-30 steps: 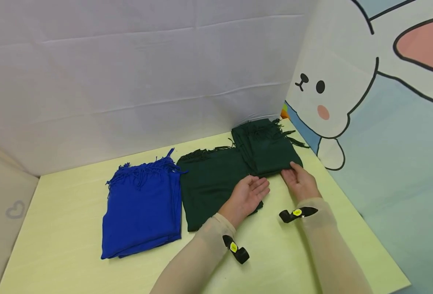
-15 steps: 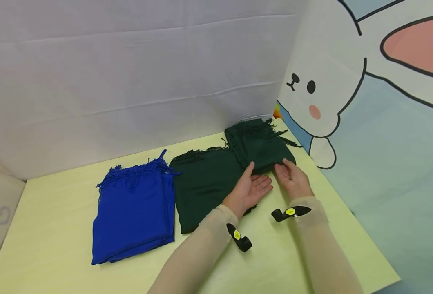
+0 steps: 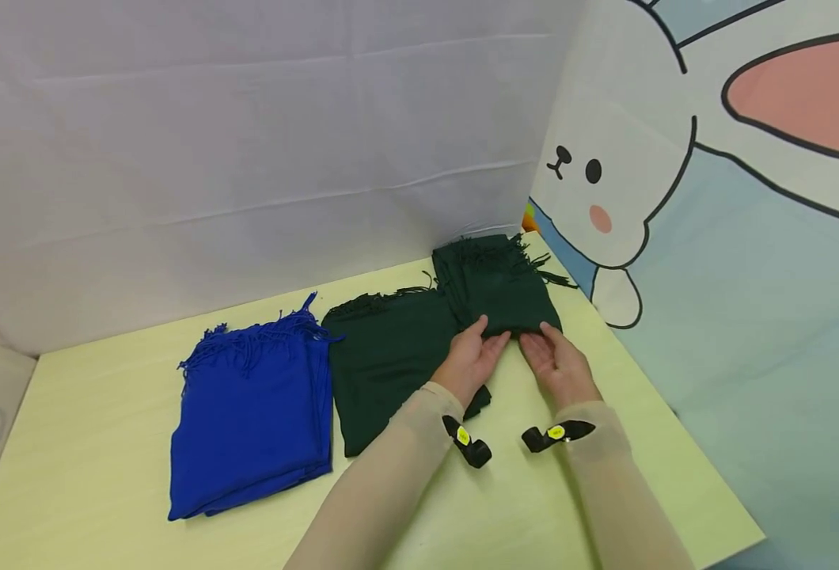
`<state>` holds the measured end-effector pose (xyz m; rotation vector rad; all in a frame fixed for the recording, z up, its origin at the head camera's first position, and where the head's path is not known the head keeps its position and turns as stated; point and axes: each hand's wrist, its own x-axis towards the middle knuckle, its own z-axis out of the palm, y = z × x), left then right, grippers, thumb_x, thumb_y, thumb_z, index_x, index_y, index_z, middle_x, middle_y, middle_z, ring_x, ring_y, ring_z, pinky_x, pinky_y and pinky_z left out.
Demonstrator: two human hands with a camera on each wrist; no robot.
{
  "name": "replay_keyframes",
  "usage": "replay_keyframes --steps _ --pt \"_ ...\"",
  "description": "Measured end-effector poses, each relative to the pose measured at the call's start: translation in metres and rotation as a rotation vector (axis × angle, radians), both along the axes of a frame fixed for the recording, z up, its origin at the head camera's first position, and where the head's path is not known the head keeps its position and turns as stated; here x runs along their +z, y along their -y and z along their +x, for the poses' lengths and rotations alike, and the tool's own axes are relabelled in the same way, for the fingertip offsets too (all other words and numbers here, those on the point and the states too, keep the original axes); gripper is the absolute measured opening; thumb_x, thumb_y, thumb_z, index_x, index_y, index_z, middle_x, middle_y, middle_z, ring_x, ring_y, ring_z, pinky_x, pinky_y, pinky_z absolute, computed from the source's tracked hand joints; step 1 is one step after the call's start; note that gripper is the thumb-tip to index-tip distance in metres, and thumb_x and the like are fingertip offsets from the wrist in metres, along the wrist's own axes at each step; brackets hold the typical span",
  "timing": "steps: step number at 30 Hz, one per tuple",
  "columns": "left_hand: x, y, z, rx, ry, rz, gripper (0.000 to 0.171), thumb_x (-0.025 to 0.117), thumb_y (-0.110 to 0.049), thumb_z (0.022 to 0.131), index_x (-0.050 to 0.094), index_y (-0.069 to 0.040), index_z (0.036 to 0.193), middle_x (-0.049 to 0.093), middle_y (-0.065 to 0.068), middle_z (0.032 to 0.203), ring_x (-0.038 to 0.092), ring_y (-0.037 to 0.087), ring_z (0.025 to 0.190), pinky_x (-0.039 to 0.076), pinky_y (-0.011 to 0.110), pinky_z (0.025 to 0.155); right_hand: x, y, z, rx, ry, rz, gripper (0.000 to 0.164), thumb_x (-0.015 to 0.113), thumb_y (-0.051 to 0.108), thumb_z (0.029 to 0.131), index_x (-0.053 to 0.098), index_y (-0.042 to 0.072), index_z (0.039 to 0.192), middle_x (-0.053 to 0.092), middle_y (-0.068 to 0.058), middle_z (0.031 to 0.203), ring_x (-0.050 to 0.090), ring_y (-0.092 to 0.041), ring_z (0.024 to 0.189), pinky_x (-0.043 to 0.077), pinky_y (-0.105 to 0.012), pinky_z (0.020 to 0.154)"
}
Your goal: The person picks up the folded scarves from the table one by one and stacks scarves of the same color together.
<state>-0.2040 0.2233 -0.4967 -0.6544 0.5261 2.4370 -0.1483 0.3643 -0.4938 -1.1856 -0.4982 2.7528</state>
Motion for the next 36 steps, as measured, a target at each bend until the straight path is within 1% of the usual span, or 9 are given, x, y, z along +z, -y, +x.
replay_keyframes --steps 2,5,10,14,21,25,28,32,36 --pt "0.000 0.001 0.000 0.002 0.000 0.020 0.064 0.047 -0.007 0.105 0.009 0.011 0.152 0.019 0.038 0.153 0.027 0.042 0.145 0.035 0.045 0.114 -0.003 0.001 0.001 0.021 -0.010 0.003 0.056 0.066 0.014 0.096 0.042 0.012 0.148 0.073 -0.016 0.094 0.051 -0.022 0.132 0.044 -0.035 0.107" --pt "0.001 0.003 -0.001 0.004 0.008 0.047 0.063 0.045 -0.005 0.106 0.006 0.010 0.154 0.017 0.039 0.154 0.025 0.043 0.146 0.036 0.045 0.113 -0.006 0.001 0.002 0.049 -0.021 0.008 0.061 0.065 0.027 0.098 0.037 0.010 0.149 0.070 -0.017 0.109 0.049 -0.024 0.134 0.042 -0.037 0.109" --pt "0.004 0.005 -0.002 0.013 0.035 0.071 0.066 0.046 -0.003 0.105 0.005 0.007 0.155 0.015 0.037 0.155 0.024 0.042 0.146 0.039 0.044 0.111 -0.013 -0.004 -0.002 0.073 -0.056 -0.030 0.074 0.063 0.041 0.097 0.028 0.009 0.154 0.046 -0.014 0.148 0.045 -0.025 0.138 0.039 -0.037 0.112" --pt "0.005 0.006 -0.001 0.018 0.056 0.089 0.067 0.047 -0.003 0.105 0.004 0.006 0.156 0.013 0.037 0.156 0.022 0.043 0.147 0.039 0.045 0.111 -0.017 -0.010 -0.010 0.065 -0.101 -0.074 0.075 0.062 0.042 0.097 0.026 0.015 0.156 0.035 -0.008 0.157 0.042 -0.024 0.140 0.037 -0.039 0.114" --pt "0.004 0.006 0.006 -0.009 0.061 0.071 0.069 0.049 -0.001 0.103 0.004 0.006 0.156 0.016 0.040 0.154 0.026 0.045 0.145 0.042 0.045 0.109 -0.018 -0.021 -0.027 -0.042 -0.163 -0.238 0.071 0.073 0.018 0.092 0.038 0.027 0.153 0.039 0.007 0.155 0.039 -0.017 0.141 0.028 -0.043 0.118" --pt "0.002 0.005 0.008 -0.039 0.041 0.058 0.068 0.049 -0.002 0.104 0.006 0.007 0.155 0.019 0.041 0.152 0.029 0.045 0.143 0.043 0.044 0.108 -0.016 -0.024 -0.032 -0.061 -0.162 -0.290 0.072 0.069 0.004 0.093 0.039 0.030 0.153 0.038 0.009 0.156 0.035 -0.015 0.143 0.026 -0.042 0.119" --pt "0.000 0.006 0.007 -0.056 0.026 0.038 0.066 0.051 -0.004 0.103 0.011 0.010 0.153 0.023 0.040 0.151 0.031 0.045 0.142 0.043 0.044 0.108 -0.014 -0.024 -0.035 -0.061 -0.173 -0.306 0.078 0.064 -0.004 0.094 0.033 0.031 0.155 0.033 0.011 0.158 0.031 -0.013 0.145 0.026 -0.040 0.119" --pt "-0.003 0.008 0.006 -0.067 0.008 -0.022 0.062 0.059 -0.008 0.101 0.025 0.012 0.149 0.035 0.035 0.147 0.038 0.043 0.139 0.041 0.046 0.110 -0.011 -0.020 -0.037 -0.080 -0.177 -0.285 0.084 0.058 -0.012 0.094 0.025 0.032 0.157 0.028 0.013 0.160 0.028 -0.010 0.146 0.028 -0.035 0.118" --pt "-0.004 0.010 0.003 -0.084 -0.009 -0.056 0.060 0.064 -0.013 0.098 0.034 0.009 0.145 0.042 0.030 0.144 0.042 0.039 0.137 0.040 0.046 0.111 -0.007 -0.015 -0.038 -0.104 -0.171 -0.279 0.083 0.055 -0.014 0.094 0.025 0.032 0.157 0.029 0.014 0.159 0.030 -0.008 0.144 0.030 -0.033 0.117"
